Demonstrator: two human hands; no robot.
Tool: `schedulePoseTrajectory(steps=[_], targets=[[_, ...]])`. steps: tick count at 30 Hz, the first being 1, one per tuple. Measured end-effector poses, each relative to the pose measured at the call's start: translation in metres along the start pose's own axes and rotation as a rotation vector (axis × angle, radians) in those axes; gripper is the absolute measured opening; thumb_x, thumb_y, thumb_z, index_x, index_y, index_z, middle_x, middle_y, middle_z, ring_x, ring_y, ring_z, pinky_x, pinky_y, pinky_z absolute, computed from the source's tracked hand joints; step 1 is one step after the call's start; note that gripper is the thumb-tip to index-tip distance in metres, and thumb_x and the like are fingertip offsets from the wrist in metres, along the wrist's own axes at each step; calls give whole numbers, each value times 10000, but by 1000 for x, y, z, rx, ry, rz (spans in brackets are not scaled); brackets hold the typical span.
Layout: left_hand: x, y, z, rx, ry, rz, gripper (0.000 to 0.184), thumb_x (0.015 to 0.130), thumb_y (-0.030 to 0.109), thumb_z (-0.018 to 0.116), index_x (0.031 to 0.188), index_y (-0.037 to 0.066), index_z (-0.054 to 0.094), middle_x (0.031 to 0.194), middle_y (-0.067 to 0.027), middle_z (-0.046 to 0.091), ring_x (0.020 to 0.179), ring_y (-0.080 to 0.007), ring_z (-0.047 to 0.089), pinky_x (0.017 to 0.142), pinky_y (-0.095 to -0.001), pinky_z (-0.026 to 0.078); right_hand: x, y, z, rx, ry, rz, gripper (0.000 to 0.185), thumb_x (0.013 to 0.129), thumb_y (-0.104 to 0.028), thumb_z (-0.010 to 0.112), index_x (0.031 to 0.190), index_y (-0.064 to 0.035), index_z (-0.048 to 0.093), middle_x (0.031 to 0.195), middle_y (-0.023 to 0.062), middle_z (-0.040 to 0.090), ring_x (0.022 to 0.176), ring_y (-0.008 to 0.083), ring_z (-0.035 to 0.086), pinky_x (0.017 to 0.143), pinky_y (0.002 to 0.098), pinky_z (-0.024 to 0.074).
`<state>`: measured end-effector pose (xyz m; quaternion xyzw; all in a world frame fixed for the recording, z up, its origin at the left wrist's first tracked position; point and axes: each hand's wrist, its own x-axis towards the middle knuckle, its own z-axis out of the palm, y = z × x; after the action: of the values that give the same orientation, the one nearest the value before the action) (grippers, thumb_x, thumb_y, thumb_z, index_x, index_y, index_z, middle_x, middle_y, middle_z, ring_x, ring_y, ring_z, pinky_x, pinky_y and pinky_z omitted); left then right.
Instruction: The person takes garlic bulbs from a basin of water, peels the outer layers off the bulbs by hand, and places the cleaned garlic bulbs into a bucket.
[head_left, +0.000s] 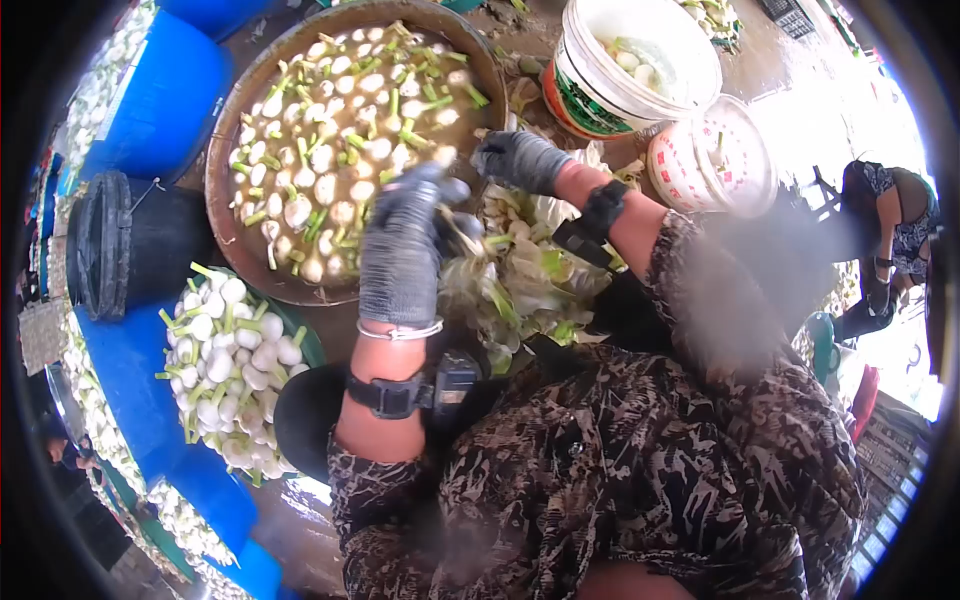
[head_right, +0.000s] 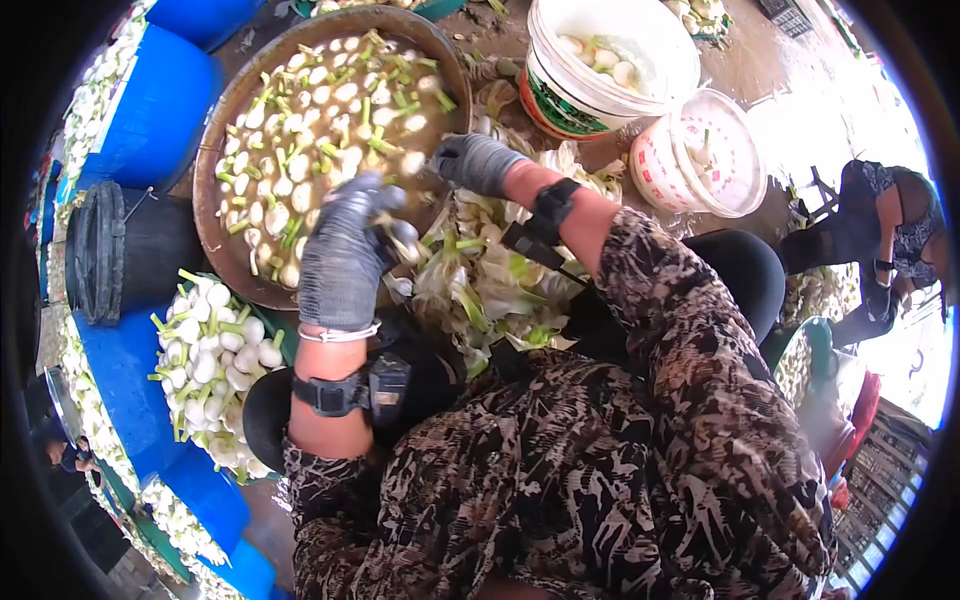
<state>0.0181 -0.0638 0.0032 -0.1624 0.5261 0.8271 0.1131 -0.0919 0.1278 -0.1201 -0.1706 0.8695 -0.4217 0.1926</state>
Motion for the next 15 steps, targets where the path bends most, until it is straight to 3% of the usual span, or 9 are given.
schedulePoseTrajectory(steps=[2, 3, 5, 6, 7, 9, 12, 13, 15], targets=[[-7, 0, -6, 356, -365, -227, 349, 941, 275, 576, 1200, 41, 572, 948, -48, 639, 733, -133, 631, 599, -265, 540, -12, 8, -19, 220, -241, 250, 174, 866, -249, 601, 825, -91, 661, 705, 35, 657, 657, 119, 640, 641, 320, 523], [-17, -3, -6, 522, -493, -237, 366, 936, 291, 585, 1206, 44, 575, 933, -26, 643, 749, -115, 632, 603, -247, 530, -13, 25, -18, 117, -419, 173, 152, 858, -212, 576, 838, -93, 667, 725, 71, 671, 682, 183, 652, 678, 315, 530], [-16, -14, -10, 991, -743, -122, 402, 930, 300, 593, 1246, 53, 566, 899, -57, 668, 777, -169, 648, 639, -292, 531, -20, 50, -5, -224, -387, 153, 197, 840, -215, 548, 908, -89, 683, 818, 125, 689, 764, 282, 656, 724, 358, 534], [-18, -13, -4, 1189, -746, -81, 408, 923, 289, 591, 1256, 55, 561, 912, -136, 686, 834, -268, 666, 723, -364, 534, -22, 56, 5, -397, -344, 190, 238, 827, -220, 537, 952, -89, 692, 881, 156, 698, 818, 339, 658, 749, 387, 535], [-17, -16, -3, 1189, -748, -90, 408, 923, 289, 591, 1256, 55, 561, 912, -136, 686, 834, -268, 666, 723, -364, 534, -23, 51, 20, -434, -240, 236, 278, 806, -245, 555, 991, -89, 691, 934, 167, 695, 868, 359, 660, 775, 407, 533], [-14, -24, -6, 1465, -639, -92, 422, 921, 296, 580, 1258, 43, 554, 967, -202, 671, 911, -352, 652, 819, -413, 514, -23, 33, 41, -574, -387, 273, 283, 796, -236, 565, 1018, -124, 701, 999, 140, 699, 920, 346, 669, 791, 408, 536], [-8, -32, -12, 1453, -542, 71, 440, 922, 320, 570, 1255, 33, 556, 1129, -218, 636, 1029, -360, 624, 884, -411, 496, -28, 61, 100, -862, -431, 16, 326, 794, -219, 609, 1108, -219, 700, 1086, 85, 694, 1052, 280, 648, 843, 430, 520], [-5, -31, -11, 1403, -494, 182, 453, 924, 331, 568, 1258, 26, 553, 1171, -222, 620, 1058, -355, 614, 900, -408, 491, -25, 62, 103, -860, -431, 12, 326, 794, -219, 609, 1108, -219, 700, 1086, 85, 694, 1052, 280, 648, 843, 430, 520], [-2, -30, -10, 1394, -488, 69, 464, 921, 312, 585, 1270, 11, 532, 1214, -223, 596, 1098, -339, 599, 920, -396, 486, -21, 59, 105, -839, -428, 171, 291, 812, -231, 612, 1083, -217, 714, 1077, 84, 697, 1078, 268, 636, 846, 433, 514]])
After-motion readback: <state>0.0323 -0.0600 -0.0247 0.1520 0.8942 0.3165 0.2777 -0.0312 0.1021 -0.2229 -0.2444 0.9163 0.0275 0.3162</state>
